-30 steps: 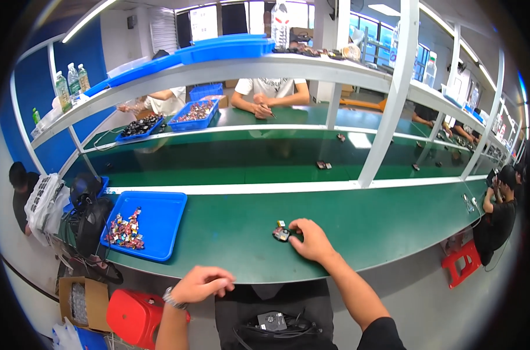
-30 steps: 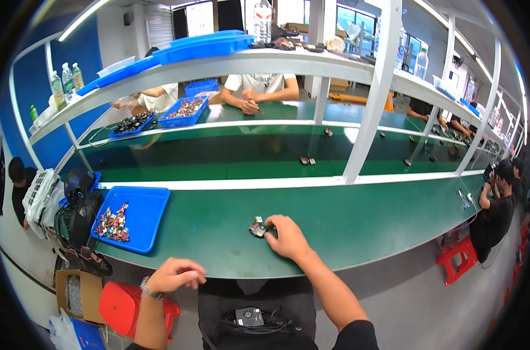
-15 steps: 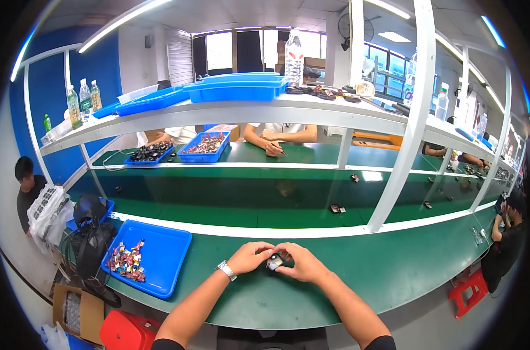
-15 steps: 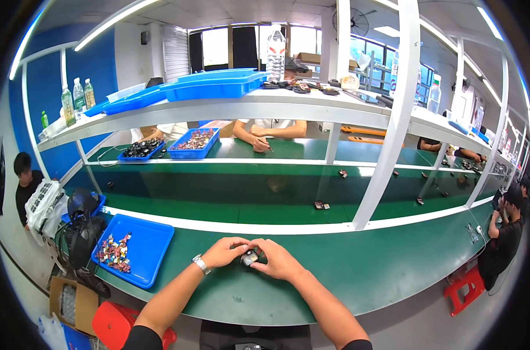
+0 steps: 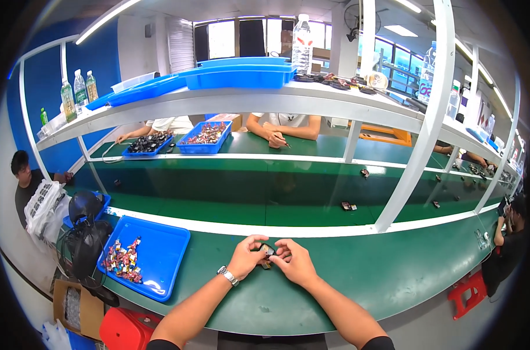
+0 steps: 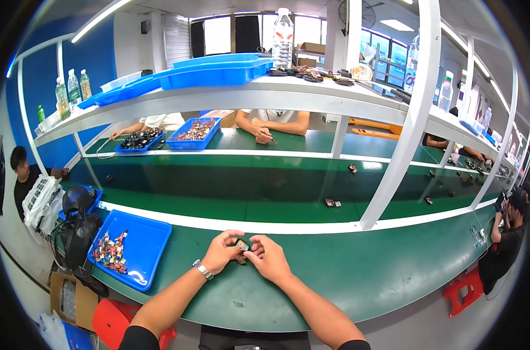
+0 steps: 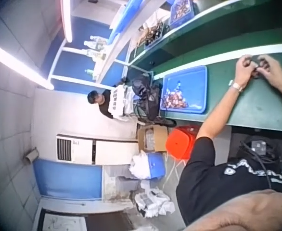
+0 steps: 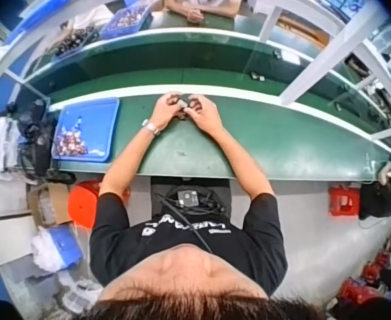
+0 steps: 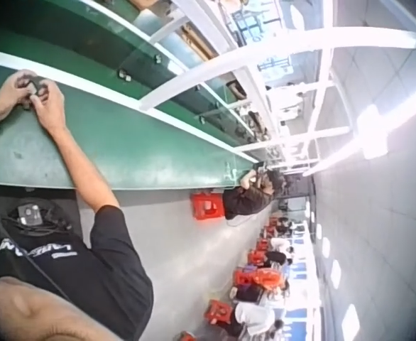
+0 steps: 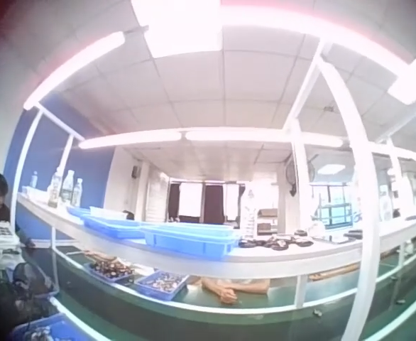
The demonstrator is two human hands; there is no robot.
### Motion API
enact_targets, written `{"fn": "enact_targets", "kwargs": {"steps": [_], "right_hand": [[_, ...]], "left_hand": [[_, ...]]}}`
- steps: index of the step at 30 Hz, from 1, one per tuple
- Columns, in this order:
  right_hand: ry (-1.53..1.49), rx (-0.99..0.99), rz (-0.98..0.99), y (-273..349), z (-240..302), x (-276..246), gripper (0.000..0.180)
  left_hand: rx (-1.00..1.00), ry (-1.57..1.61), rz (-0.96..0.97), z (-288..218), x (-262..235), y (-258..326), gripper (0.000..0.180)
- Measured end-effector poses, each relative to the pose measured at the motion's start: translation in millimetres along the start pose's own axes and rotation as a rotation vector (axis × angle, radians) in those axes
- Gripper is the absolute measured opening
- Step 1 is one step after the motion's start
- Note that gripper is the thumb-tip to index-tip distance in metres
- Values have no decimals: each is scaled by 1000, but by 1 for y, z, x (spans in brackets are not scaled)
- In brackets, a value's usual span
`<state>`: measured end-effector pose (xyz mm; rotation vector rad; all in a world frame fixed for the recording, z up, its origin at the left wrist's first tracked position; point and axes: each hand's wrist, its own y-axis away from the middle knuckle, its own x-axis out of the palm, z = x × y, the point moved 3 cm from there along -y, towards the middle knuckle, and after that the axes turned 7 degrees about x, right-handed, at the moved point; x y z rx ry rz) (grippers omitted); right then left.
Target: Assembling small electronic components at a factory production line workstation.
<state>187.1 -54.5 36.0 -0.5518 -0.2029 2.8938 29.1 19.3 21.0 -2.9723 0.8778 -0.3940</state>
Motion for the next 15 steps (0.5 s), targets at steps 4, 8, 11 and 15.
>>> {"fn": "enact_targets", "kwargs": {"steps": [4,8,11,15], "right_hand": [[5,-37,6,0,-3,2,29],[-41,-42,24,2,0,1,25],[-3,-126,2,1,-2,-3,22],[130,-181,30,1,-2,-6,19]], "left_hand": [[6,-45,-20,7,-1,-2,24],[127,-323,51,8,-13,-3,22],[46,-427,138,1,-14,-2,25],[-15,-333,179,-11,-2,5,29]]}}
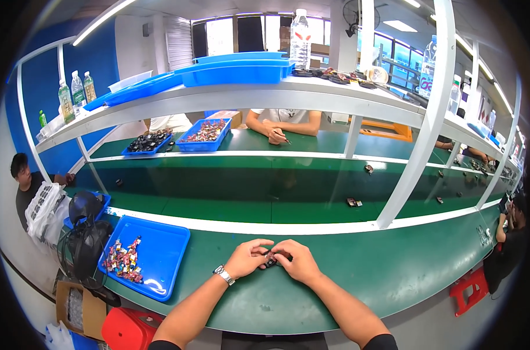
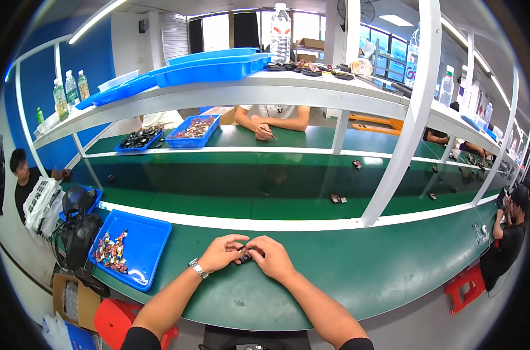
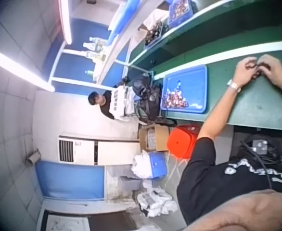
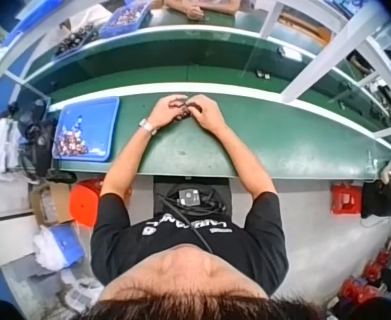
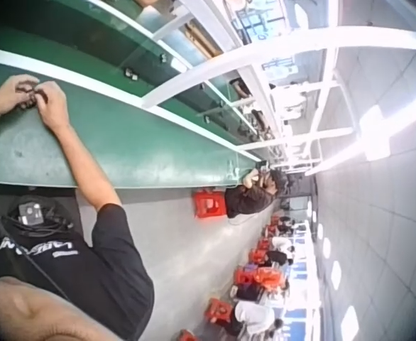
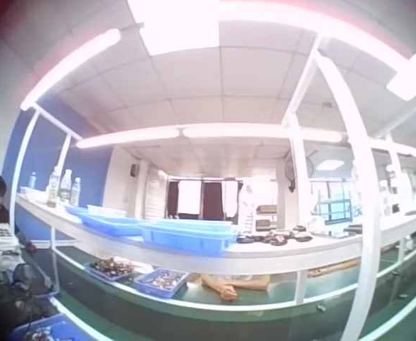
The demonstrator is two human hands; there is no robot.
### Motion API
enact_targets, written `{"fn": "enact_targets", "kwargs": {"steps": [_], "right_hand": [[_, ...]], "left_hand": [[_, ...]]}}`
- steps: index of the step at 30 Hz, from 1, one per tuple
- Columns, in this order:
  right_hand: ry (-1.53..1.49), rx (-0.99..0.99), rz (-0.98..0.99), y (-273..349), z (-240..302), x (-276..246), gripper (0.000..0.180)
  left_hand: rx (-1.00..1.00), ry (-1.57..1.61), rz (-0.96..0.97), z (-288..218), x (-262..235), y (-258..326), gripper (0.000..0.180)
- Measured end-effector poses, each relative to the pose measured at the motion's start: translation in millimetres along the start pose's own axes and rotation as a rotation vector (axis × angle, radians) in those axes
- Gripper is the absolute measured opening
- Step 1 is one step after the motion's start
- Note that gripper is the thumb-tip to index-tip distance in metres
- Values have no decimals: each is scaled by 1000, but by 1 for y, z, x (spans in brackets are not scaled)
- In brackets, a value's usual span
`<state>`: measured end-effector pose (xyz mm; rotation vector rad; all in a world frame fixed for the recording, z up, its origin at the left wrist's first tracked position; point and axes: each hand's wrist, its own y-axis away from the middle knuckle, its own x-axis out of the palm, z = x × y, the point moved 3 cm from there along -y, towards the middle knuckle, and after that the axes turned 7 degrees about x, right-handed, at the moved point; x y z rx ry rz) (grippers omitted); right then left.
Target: Assembling small electronic components at a factory production line workstation.
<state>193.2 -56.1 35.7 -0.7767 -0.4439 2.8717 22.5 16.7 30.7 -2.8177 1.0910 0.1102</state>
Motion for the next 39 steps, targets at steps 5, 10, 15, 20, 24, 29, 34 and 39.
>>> {"fn": "enact_targets", "kwargs": {"steps": [5,10,15,20,24,29,34,39], "right_hand": [[140,-123,-1,4,12,-3,19],[154,-115,52,3,8,-2,19],[198,-117,81,3,6,-3,18],[168,-87,33,2,6,-7,11],[121,-108,-22,1,4,-6,10],[-73,-4,28,1,-2,-7,13],[-146,42,37,-1,-7,-5,13],[-176,45,41,-1,-7,-6,12]], "left_hand": [[-112,145,20,11,-1,-1,38],[-107,245,11,7,5,-2,34],[-107,338,39,11,5,-2,35],[-77,415,51,0,8,0,34],[-40,419,59,4,4,0,29],[12,402,104,7,2,2,21],[89,343,138,10,0,1,17],[115,345,151,11,0,-1,17]]}}
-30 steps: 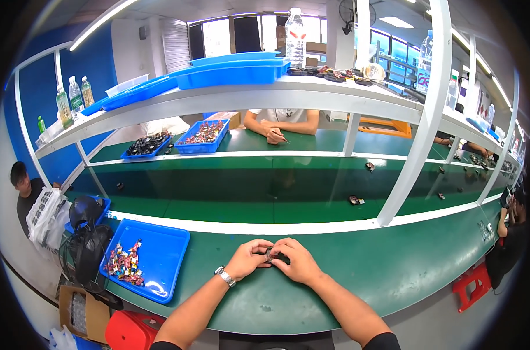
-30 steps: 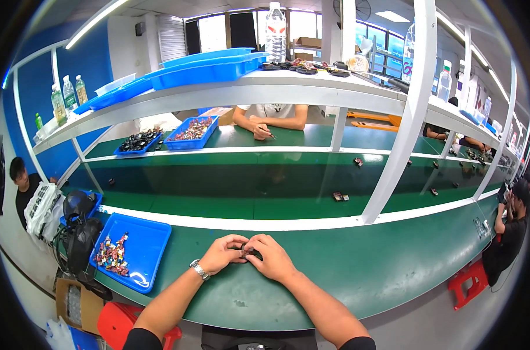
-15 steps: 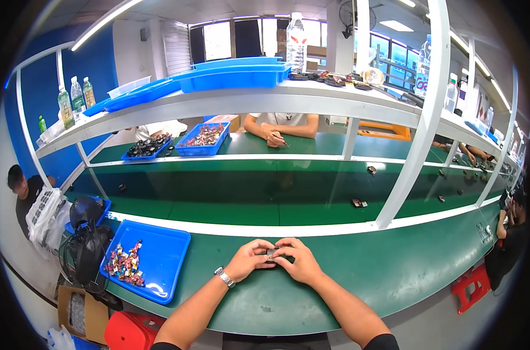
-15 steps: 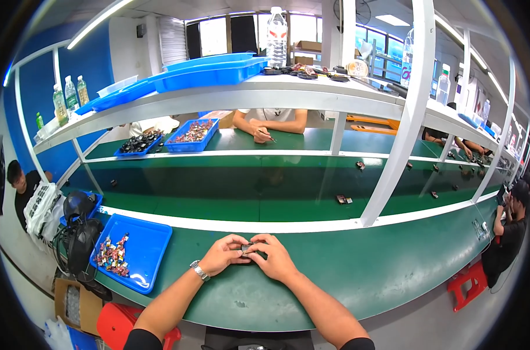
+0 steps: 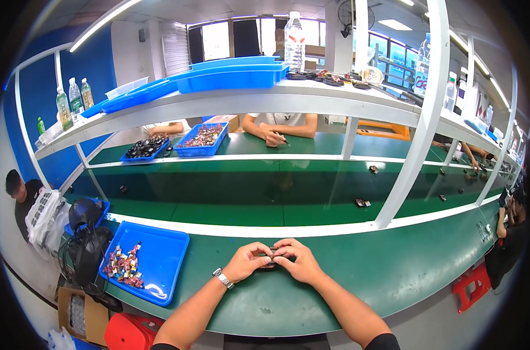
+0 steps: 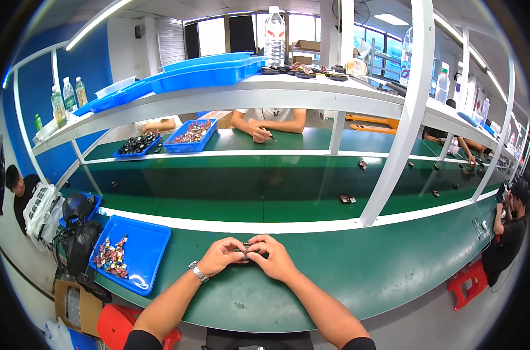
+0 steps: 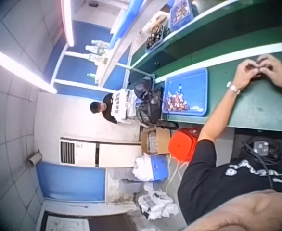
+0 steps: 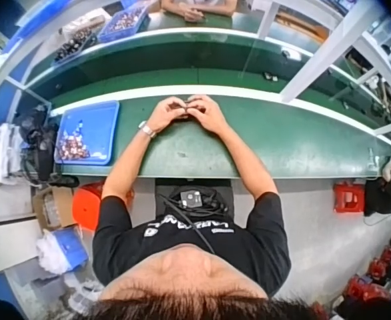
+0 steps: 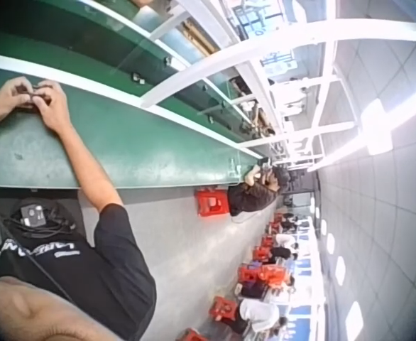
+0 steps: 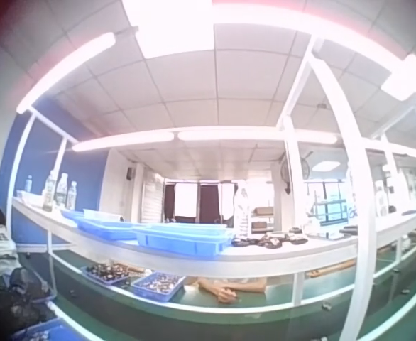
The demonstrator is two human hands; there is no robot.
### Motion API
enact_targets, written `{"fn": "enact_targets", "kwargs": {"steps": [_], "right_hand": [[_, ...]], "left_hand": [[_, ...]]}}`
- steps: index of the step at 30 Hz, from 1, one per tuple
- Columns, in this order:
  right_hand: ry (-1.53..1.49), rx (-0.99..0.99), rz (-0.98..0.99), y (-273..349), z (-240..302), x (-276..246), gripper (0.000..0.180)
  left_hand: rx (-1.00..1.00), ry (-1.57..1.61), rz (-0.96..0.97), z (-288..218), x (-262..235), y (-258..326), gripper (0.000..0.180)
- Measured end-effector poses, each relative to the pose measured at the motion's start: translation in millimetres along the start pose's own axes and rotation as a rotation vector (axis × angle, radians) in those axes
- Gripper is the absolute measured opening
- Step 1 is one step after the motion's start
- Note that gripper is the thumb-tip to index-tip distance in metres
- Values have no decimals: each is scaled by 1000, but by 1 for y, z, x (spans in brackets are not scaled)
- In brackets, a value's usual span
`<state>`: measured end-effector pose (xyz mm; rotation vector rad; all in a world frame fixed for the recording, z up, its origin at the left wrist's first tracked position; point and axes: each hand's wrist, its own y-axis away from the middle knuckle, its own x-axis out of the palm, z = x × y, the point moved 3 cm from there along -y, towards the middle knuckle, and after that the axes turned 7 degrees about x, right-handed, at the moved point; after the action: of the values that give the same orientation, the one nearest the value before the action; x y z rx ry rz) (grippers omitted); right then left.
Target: Assembling small electronic components at a factory production line workstation.
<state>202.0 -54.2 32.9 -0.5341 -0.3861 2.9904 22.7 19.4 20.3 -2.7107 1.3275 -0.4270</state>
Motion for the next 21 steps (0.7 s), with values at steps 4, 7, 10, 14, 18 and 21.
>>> {"fn": "enact_targets", "kwargs": {"steps": [4,7,10,14,18,21], "right_hand": [[-50,6,23,0,-1,0,12],[-142,6,69,0,-6,2,13],[-237,10,139,-1,-7,1,13],[-368,40,187,-2,-3,0,15],[-360,53,168,0,-6,3,15],[-342,92,145,-1,-9,3,15]], "left_hand": [[-41,15,-31,-1,1,2,15],[-70,57,-39,-1,1,3,14],[-83,115,-38,0,3,3,12],[-84,214,0,1,4,1,12],[-99,151,-37,3,3,3,13],[-94,125,-62,0,5,3,15]]}}
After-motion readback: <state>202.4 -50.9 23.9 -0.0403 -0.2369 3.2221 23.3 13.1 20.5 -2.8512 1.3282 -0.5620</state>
